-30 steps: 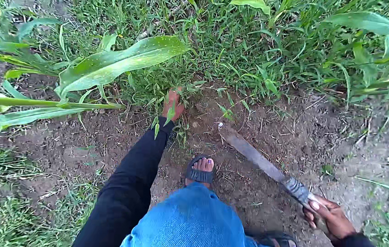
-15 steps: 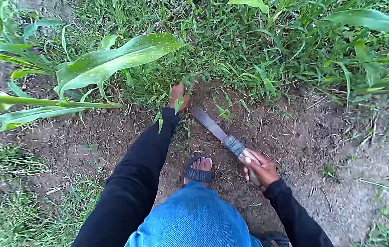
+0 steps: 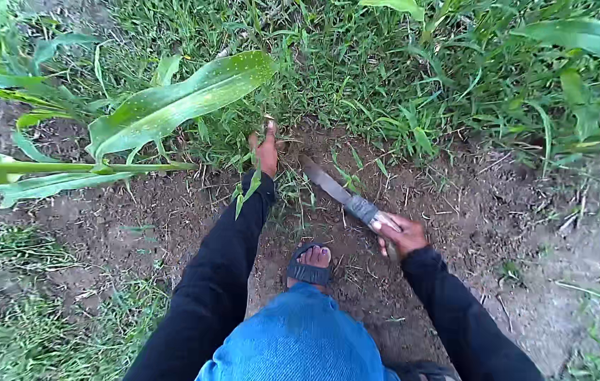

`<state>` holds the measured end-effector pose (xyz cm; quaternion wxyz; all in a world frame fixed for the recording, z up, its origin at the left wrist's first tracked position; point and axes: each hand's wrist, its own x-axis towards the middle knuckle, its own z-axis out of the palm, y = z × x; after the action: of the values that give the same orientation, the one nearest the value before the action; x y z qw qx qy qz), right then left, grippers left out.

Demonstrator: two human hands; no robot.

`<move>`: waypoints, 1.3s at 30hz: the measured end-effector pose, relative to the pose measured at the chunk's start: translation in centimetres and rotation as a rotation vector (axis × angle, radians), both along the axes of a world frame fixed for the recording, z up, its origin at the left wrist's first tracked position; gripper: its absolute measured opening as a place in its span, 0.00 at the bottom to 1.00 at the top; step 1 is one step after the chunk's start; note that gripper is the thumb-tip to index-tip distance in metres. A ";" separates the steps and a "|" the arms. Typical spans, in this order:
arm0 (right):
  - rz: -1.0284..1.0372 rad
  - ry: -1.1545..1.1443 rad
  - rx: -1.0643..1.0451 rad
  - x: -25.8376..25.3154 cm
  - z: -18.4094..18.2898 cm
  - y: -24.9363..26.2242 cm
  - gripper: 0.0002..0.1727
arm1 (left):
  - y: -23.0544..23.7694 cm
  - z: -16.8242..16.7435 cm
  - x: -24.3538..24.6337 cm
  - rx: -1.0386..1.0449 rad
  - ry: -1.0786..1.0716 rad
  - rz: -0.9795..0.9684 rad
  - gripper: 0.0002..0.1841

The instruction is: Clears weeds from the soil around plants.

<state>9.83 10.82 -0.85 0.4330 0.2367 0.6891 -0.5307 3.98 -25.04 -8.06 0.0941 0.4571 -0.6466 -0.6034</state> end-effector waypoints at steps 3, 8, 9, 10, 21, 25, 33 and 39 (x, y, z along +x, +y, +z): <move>0.053 0.115 -0.031 -0.7 0.3 -3.0 0.25 | 0.0 0.3 0.2 0.009 0.025 0.077 0.31; 0.497 0.836 0.159 0.4 5.3 -3.3 0.33 | 0.4 2.0 1.4 0.042 0.023 0.182 0.32; 0.533 0.921 0.186 0.8 5.6 -2.9 0.33 | 0.4 2.0 1.7 0.032 0.016 0.216 0.30; 0.539 0.948 0.196 1.2 6.0 -2.1 0.33 | 0.2 2.0 1.9 0.028 0.016 0.238 0.28; 0.019 0.002 -0.017 4.5 2.1 12.0 0.38 | -1.6 2.4 2.3 0.148 0.034 0.208 0.11; 0.187 0.044 -0.056 -1.5 -0.3 -3.1 0.29 | -1.6 2.4 2.3 0.127 0.058 0.208 0.13; 0.730 0.956 0.163 1.7 6.3 -3.6 0.32 | -0.5 3.8 3.7 0.028 0.070 0.187 0.20; 0.741 0.875 0.221 1.7 14.6 7.6 0.30 | 0.7 6.5 15.6 -0.183 -0.254 -0.181 0.20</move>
<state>11.58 18.39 13.76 0.2374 -0.2177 0.8920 -0.3172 19.59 -24.33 -1.60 -0.0017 0.4593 -0.7440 -0.4852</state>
